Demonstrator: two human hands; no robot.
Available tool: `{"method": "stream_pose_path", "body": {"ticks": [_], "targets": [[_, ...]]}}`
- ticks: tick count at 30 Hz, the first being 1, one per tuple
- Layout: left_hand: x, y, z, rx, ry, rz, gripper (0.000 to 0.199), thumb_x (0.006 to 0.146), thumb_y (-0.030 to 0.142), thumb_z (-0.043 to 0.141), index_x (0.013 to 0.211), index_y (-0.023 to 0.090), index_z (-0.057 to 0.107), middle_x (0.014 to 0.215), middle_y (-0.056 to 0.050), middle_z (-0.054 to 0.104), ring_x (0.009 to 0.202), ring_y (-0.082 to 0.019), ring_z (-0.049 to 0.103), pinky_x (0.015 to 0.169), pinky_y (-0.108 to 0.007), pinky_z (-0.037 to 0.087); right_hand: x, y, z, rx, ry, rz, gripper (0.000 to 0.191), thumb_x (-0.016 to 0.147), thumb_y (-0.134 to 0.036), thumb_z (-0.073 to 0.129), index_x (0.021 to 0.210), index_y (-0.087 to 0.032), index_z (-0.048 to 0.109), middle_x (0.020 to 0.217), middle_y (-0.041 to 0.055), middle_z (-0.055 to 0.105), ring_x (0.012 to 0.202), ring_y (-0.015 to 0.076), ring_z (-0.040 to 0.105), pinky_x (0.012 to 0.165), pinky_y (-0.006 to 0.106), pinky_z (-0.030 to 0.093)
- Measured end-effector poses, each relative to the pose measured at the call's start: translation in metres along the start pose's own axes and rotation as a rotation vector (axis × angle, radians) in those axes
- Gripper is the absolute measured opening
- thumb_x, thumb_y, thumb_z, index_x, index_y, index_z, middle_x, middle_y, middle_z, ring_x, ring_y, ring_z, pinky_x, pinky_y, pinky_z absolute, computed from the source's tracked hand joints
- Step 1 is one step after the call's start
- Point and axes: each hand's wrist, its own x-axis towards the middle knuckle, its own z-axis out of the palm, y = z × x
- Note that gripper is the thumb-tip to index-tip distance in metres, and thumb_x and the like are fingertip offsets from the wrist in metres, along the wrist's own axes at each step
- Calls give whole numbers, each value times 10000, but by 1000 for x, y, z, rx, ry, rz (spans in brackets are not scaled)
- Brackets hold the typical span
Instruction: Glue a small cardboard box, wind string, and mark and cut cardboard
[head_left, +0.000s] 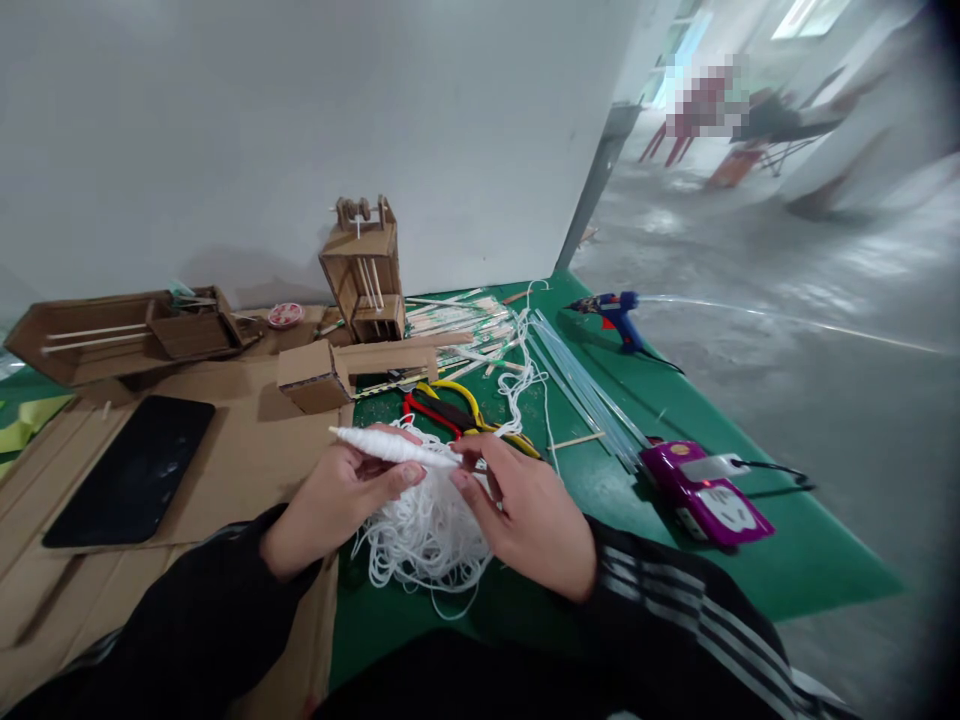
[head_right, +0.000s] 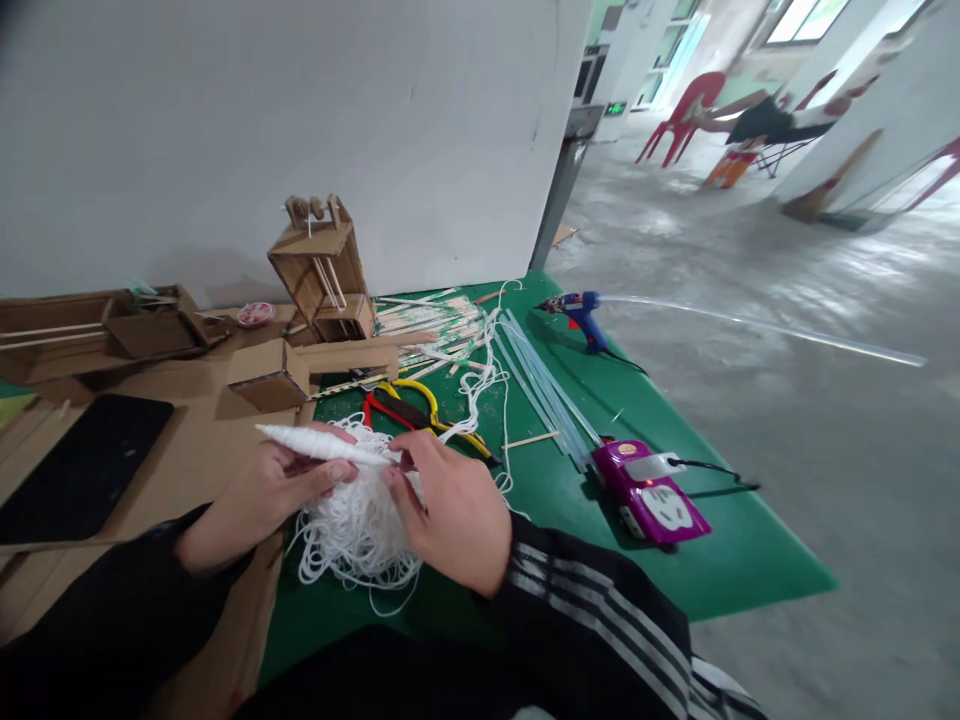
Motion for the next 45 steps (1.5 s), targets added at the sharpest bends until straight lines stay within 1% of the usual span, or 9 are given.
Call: {"method": "stream_pose_path", "body": {"ticks": [4, 9, 14, 19, 23, 26, 31, 38, 45], "targets": [[-2, 2, 2, 59, -68, 8, 256, 795, 342, 719, 991, 181, 680, 915, -33, 731, 834, -185, 667, 717, -257, 521, 7, -16, -2, 96, -62, -3, 361, 881, -206, 521, 1238, -175, 471, 1091, 75, 639, 784, 177, 602, 681, 299, 447], [-6, 4, 4, 175, -54, 69, 254, 793, 368, 705, 962, 179, 685, 941, -40, 735, 873, -222, 671, 746, -292, 520, 17, -25, -4, 217, -83, -58, 233, 880, -212, 544, 1112, -187, 544, 957, 37, 652, 789, 170, 594, 684, 279, 437], [-11, 2, 2, 533, 16, 97, 210, 829, 363, 648, 957, 196, 649, 782, -16, 673, 715, -195, 620, 643, -289, 479, 21, -19, -4, 253, -61, -33, 124, 926, -263, 554, 1014, -185, 594, 874, 24, 655, 715, 142, 571, 632, 247, 412], [-26, -2, -9, 870, 62, 424, 208, 869, 247, 565, 1074, 210, 567, 1049, -72, 617, 969, -240, 558, 833, -373, 448, 22, -13, -6, 249, -69, 13, 248, 993, -331, 434, 852, -179, 568, 676, -17, 546, 593, 119, 473, 557, 238, 359], [-34, -4, -18, 1125, -84, 645, 327, 854, 183, 562, 1179, 216, 541, 1273, -74, 580, 1205, -283, 440, 1015, -440, 348, 22, -12, -5, 352, -67, 23, 281, 992, -334, 432, 791, -175, 546, 712, -4, 541, 652, 124, 487, 601, 238, 405], [-30, -5, -23, 1280, -197, 721, 431, 849, 126, 527, 1273, 188, 488, 1367, -75, 551, 1314, -283, 365, 1076, -440, 300, 21, -10, -2, 523, -110, 98, 264, 985, -373, 443, 878, -176, 582, 644, -21, 523, 556, 108, 476, 501, 216, 395], [-15, -4, -31, 1425, -324, 802, 473, 861, 108, 517, 1323, 189, 460, 1235, -84, 634, 1178, -251, 507, 976, -390, 396, 21, -1, 6, 812, -305, 295, 330, 975, -485, 419, 950, -187, 560, 422, -102, 387, 314, 74, 355, 310, 161, 298], [-10, -12, -24, 1303, -345, 681, 402, 754, 47, 590, 1130, 189, 577, 909, -41, 656, 839, -229, 536, 734, -331, 408, 23, 11, 23, 989, -331, 347, 330, 946, -508, 455, 883, -186, 488, 866, 19, 671, 324, 11, 377, 262, 119, 345], [-18, -17, -21, 1308, -342, 812, 209, 813, 64, 556, 946, 215, 611, 799, -27, 581, 757, -202, 454, 639, -318, 336, 18, 9, 27, 1035, -377, 382, 319, 947, -484, 483, 920, -170, 535, 801, 2, 670, 325, 12, 388, 272, 111, 334]]}}
